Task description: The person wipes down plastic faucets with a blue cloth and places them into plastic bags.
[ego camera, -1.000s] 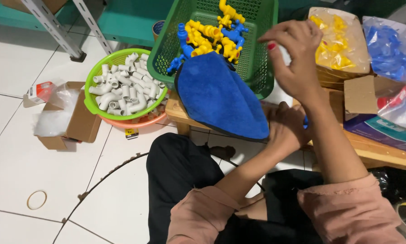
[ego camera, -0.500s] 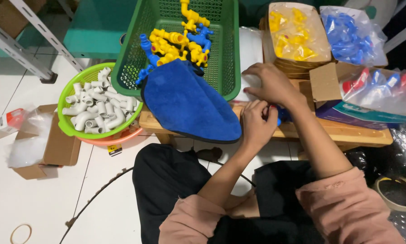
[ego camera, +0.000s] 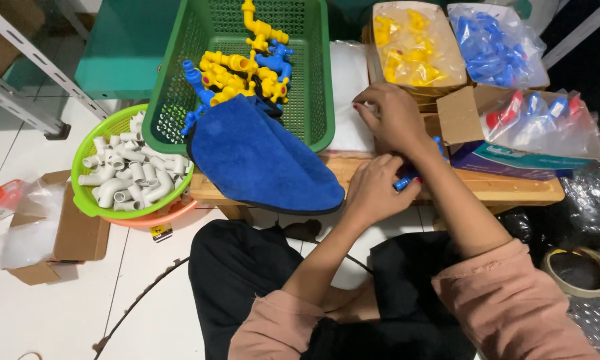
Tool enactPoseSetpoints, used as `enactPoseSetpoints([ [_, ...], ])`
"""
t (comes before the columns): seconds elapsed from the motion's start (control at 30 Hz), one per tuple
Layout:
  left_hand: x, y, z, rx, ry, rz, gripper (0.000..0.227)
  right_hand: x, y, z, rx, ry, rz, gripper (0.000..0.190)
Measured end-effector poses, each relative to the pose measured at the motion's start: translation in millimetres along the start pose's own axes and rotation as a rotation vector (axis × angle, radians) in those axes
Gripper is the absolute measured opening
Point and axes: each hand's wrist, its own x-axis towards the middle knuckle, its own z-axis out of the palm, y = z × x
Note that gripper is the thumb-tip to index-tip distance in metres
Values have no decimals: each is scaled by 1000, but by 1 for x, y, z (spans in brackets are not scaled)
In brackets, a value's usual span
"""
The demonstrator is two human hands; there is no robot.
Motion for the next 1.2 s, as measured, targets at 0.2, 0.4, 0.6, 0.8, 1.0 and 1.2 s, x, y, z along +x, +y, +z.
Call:
enactPoseSetpoints([
  [0.2,3,3,-1,-133,64,-119,33,-1,-20,-39,259,312,-42,9],
  [0.4,1,-15,0,-627,224,-211,31,-15,-28,-68,348,388,105,13],
  [0.6,-2,-45,21,-866,261,-156,39,-64,-42,-69,321,357,157,15],
  [0.8,-2,-46,33,-896,398,-280,18,-97,-58,-47,275,272,192,24],
  [1.0,-5,-43,33,-782,439,-332,10,-95,-47,-53,304,369,229,20],
  [1.2,-1,-50,42,-633,502,-343,15,-91,-42,-60,211,496,251,14],
])
